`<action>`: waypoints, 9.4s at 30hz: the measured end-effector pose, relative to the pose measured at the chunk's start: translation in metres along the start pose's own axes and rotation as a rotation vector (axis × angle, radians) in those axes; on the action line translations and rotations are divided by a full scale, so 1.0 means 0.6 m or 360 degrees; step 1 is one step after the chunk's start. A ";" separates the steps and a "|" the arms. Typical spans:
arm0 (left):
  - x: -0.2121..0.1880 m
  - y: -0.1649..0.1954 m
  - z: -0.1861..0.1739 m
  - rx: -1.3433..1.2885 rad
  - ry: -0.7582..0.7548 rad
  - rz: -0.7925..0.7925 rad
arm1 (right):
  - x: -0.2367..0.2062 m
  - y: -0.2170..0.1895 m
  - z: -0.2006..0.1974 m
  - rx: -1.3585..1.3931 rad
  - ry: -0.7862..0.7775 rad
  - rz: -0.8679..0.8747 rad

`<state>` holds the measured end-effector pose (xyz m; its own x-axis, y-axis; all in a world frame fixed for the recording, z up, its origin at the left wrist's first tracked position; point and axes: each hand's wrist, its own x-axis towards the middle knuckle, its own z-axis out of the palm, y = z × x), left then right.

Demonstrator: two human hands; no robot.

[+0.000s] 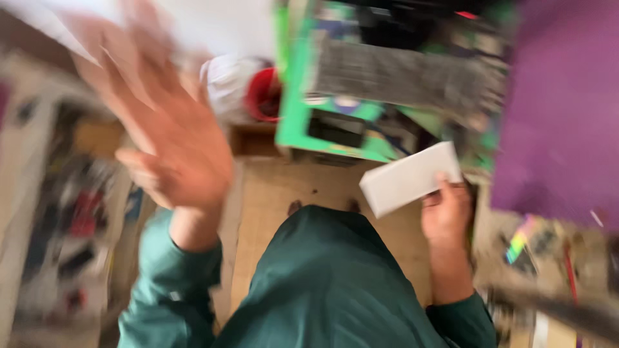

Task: The person secures a smartphone with a rubber band, then tests the screen by dialing a number and swiping. They remove the rubber band, inspect the phone edges, and handle a screen protector package, peeling off a protective film and placing the protector on the workbench.

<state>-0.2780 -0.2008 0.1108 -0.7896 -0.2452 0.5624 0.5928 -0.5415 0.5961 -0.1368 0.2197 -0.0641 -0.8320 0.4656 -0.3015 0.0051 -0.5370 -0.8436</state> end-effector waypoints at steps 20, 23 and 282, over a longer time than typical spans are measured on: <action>-0.845 -0.473 0.596 0.0968 -0.1681 -0.1179 | -0.198 -0.227 -0.697 -0.0522 0.0480 0.0044; -0.882 -0.554 0.706 0.1479 -0.1712 -0.0992 | -0.203 -0.265 -0.765 -0.0503 0.0486 0.0077; -1.028 -0.257 0.527 0.0543 -0.0363 -0.2223 | -0.341 -0.132 -0.688 -0.0546 -0.0198 0.0595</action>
<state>0.1679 0.2883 -0.1468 -0.7200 0.4590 -0.5206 -0.5881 -0.0053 0.8087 0.2619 0.4577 -0.1191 -0.7980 0.1879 -0.5726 0.4787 -0.3797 -0.7916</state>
